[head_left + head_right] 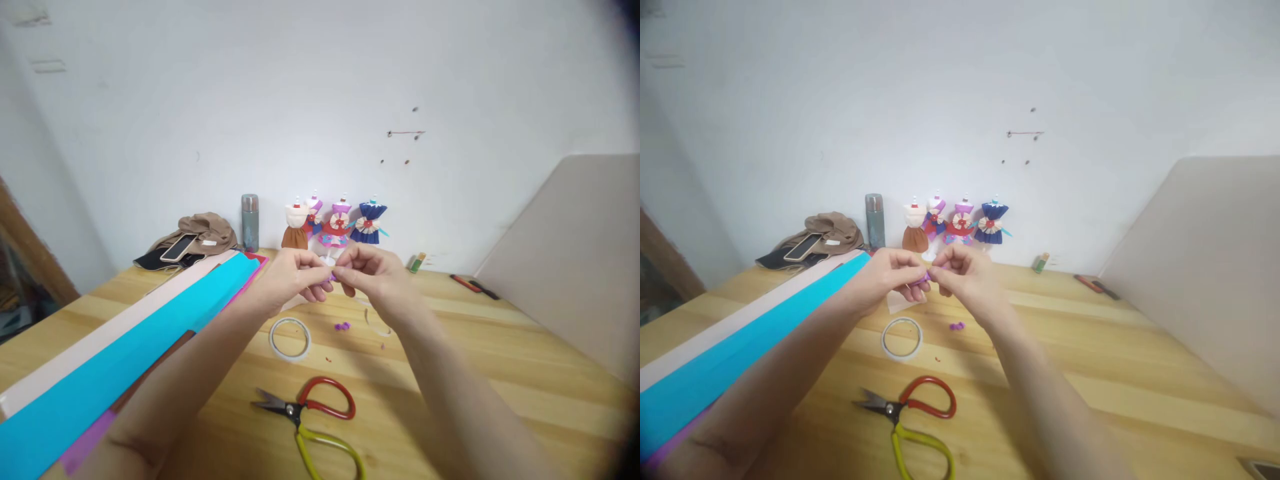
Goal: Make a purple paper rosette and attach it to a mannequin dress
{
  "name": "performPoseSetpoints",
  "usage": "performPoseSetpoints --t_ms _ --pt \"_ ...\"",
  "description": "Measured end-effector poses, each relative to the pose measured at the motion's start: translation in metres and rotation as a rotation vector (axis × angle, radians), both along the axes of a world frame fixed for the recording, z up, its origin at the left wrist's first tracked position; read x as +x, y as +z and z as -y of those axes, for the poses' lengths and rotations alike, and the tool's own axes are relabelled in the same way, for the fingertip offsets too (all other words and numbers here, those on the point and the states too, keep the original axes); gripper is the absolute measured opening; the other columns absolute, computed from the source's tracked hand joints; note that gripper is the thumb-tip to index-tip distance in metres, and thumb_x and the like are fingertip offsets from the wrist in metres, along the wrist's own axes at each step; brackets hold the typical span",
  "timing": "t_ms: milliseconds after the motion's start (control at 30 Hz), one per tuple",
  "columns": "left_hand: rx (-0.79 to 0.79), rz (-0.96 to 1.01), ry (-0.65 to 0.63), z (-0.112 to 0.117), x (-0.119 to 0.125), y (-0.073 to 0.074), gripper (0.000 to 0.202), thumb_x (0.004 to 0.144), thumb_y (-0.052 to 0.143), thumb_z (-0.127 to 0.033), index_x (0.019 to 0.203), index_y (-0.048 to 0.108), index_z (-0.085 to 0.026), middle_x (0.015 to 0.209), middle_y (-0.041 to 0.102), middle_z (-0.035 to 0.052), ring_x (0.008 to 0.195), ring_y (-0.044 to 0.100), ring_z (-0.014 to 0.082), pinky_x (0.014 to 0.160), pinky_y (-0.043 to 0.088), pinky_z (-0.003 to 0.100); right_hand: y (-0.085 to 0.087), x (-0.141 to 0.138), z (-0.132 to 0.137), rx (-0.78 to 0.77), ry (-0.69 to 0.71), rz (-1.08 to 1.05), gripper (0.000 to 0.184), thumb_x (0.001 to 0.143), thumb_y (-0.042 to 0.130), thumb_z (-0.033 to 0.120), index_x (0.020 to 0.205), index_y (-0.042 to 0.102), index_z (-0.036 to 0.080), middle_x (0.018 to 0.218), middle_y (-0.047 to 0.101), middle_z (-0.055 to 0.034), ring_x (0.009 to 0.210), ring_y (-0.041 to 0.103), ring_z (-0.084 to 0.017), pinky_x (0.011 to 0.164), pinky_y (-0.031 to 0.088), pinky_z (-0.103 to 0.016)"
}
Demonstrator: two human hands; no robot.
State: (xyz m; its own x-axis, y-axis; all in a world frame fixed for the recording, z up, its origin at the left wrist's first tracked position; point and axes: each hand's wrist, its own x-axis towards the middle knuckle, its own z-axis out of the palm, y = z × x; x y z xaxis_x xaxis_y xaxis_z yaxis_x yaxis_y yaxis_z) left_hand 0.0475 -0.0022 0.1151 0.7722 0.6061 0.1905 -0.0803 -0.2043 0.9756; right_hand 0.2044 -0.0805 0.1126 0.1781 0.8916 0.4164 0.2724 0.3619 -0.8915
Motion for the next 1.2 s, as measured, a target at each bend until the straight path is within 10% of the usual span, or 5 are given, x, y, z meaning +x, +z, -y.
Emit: performPoseSetpoints --t_ms 433,933,1200 --pt "-0.134 0.014 -0.02 -0.01 0.008 -0.011 0.018 0.074 0.063 -0.021 0.059 0.058 -0.013 0.055 0.057 -0.0005 0.041 0.05 0.0049 0.043 0.036 0.018 -0.014 0.003 0.012 0.535 -0.187 0.783 0.019 0.087 0.057 0.012 0.098 0.066 0.025 0.097 0.068 -0.0068 0.065 0.06 -0.014 0.053 0.05 -0.029" --pt "-0.018 -0.022 0.101 -0.005 0.011 -0.011 0.018 0.077 0.061 -0.017 0.059 0.06 -0.014 0.053 0.058 -0.0007 0.043 0.051 0.0055 0.045 0.038 0.019 -0.023 -0.002 0.003 0.449 -0.28 0.676 0.008 0.087 0.057 0.018 0.081 0.06 0.023 0.072 0.062 -0.0033 0.062 0.057 -0.015 0.055 0.046 -0.03" --pt "0.292 -0.028 0.137 0.006 0.011 -0.013 0.013 0.076 0.058 -0.014 0.064 0.063 -0.014 0.055 0.055 -0.0022 0.054 0.051 0.0074 0.05 0.04 0.019 -0.023 -0.003 0.002 0.109 -0.286 0.42 0.011 0.071 0.066 0.024 0.071 0.054 0.022 0.063 0.059 0.0001 0.053 0.049 -0.013 0.048 0.037 -0.027"
